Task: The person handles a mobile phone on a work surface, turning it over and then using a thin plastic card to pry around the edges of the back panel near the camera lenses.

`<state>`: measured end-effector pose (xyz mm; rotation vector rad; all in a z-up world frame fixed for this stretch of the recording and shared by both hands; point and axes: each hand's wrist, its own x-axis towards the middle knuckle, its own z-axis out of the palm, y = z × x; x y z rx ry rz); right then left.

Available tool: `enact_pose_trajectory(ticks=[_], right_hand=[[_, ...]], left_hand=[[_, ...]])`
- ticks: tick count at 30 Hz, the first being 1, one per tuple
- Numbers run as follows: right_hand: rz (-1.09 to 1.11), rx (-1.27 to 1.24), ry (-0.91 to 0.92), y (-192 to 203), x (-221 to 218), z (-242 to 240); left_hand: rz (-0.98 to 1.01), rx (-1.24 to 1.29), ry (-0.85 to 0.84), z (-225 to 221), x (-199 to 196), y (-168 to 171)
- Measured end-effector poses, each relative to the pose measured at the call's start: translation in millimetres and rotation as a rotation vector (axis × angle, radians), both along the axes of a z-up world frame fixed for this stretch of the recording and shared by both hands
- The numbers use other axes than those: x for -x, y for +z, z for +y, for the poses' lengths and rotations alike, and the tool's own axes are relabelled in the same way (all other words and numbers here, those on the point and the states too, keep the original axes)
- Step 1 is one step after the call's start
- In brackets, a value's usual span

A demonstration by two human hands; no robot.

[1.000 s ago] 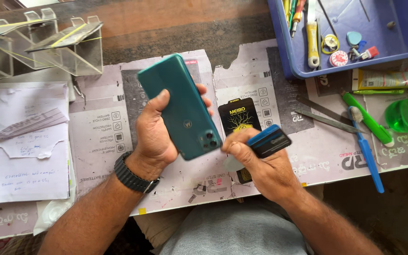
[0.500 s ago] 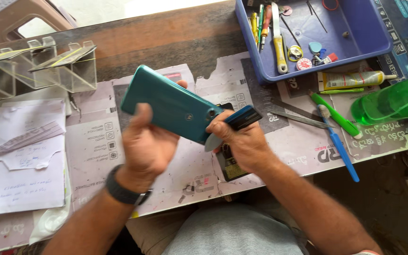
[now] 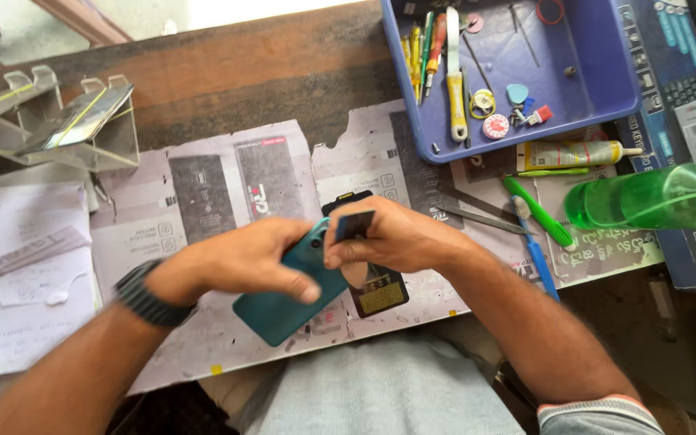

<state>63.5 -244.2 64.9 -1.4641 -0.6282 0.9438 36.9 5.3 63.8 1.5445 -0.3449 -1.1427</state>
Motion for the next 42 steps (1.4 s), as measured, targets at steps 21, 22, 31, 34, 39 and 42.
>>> enact_pose_trajectory(ticks=[21,22,31,34,39,42], right_hand=[[0.058,-0.168,-0.825,-49.3,86.9,-4.9],[0.043,-0.157,-0.829,-49.3,86.5,-2.5],[-0.464,0.120,-0.746,-41.7,67.8,9.4],[-0.631,0.191,-0.706,-39.4,62.0,11.9],[-0.452,0.122,-0.753,-45.2,62.1,15.1],[-0.412,0.108,-0.770,-49.5,62.9,19.2]], left_hand=[[0.245,0.422,0.728,-4.5,48.2,-52.3],[0.252,0.437,0.739,-7.0,49.2,-47.6],[0.119,0.363,0.790,-7.3,52.0,-53.5],[0.154,0.345,0.806,-4.5,53.2,-59.2],[0.186,0.348,0.830,-5.4,56.6,-62.2],[0.219,0.365,0.860,-8.4,56.8,-62.2]])
